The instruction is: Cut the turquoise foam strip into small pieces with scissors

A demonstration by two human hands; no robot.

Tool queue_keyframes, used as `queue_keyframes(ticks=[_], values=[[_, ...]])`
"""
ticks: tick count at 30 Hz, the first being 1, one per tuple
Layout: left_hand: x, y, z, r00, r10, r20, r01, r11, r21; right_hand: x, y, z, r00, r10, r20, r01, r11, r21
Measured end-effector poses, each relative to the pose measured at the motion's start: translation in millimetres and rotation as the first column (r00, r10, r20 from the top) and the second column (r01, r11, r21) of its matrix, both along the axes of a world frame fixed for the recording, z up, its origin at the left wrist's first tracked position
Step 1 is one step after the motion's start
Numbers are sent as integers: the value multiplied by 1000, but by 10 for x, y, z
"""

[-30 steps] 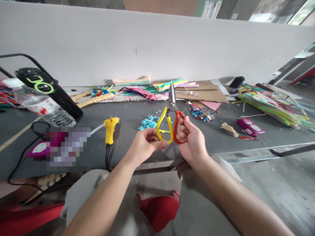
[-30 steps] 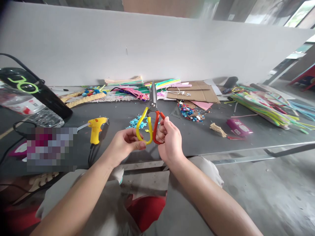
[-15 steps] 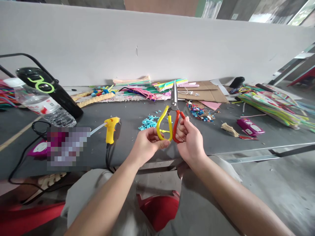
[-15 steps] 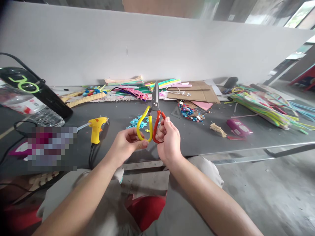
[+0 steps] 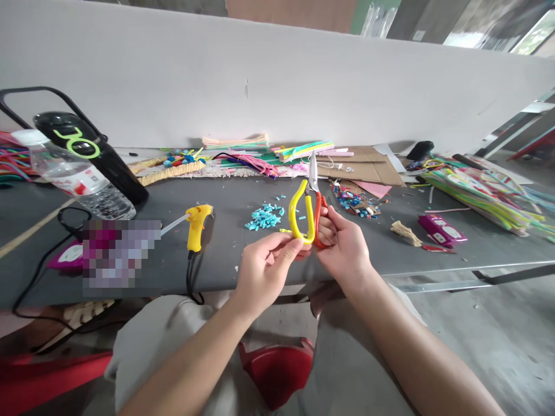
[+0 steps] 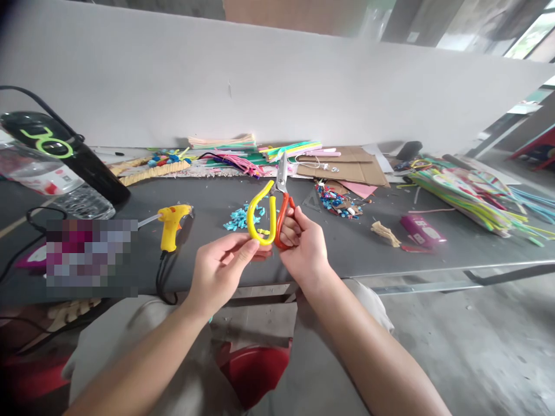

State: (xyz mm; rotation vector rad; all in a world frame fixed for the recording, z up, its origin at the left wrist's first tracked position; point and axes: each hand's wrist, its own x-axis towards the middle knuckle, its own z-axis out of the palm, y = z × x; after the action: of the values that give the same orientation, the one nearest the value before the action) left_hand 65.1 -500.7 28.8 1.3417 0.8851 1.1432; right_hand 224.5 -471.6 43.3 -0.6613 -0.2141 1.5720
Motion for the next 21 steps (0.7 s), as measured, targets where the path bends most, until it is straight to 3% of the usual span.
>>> queue_keyframes(ticks=[8, 15, 21], values=[[-119, -100, 116, 988, -69, -138, 105, 955, 277, 2, -95, 84, 996, 87, -13, -88, 994, -57], [-163, -85, 160, 978, -63, -197, 118, 951, 284, -77, -97, 15, 986, 167, 2, -165, 978, -130], [-157, -79, 162, 983, -114, -144, 148, 954, 261, -234, -131, -19, 964, 265, -22, -265, 950, -162]])
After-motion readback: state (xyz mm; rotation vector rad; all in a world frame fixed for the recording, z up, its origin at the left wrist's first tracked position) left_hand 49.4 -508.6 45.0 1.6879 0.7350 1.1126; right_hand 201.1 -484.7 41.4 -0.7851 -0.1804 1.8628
